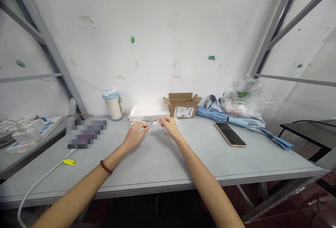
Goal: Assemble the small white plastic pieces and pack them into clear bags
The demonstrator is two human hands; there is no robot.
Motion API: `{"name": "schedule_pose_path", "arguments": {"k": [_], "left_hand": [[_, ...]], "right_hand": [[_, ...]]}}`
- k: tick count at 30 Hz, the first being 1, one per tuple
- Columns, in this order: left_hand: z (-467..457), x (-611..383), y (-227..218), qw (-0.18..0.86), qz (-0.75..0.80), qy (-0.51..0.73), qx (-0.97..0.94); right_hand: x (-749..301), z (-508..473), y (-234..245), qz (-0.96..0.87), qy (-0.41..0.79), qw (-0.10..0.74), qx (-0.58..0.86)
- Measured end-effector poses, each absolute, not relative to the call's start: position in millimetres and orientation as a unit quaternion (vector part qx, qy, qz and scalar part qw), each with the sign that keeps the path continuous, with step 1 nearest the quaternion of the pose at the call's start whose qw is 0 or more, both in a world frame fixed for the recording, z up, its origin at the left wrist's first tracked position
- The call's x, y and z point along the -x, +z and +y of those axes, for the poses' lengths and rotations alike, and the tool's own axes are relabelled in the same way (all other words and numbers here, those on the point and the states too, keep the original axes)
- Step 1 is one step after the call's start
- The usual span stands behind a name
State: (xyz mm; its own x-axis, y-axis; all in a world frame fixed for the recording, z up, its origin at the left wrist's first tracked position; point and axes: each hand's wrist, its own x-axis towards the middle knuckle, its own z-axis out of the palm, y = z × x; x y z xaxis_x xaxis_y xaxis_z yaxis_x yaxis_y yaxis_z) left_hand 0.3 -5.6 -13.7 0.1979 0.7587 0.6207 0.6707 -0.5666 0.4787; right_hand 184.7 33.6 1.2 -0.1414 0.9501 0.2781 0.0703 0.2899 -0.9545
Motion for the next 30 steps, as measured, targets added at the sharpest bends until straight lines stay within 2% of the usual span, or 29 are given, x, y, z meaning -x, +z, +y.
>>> {"name": "schedule_pose_path", "arguments": {"k": [30], "left_hand": [[-5.0,-1.4,-17.5,0.004,0.438,0.447,-0.78]], "right_hand": [[-182.9,28.8,4.8,-0.62,0.441,0.503,0.409]]}}
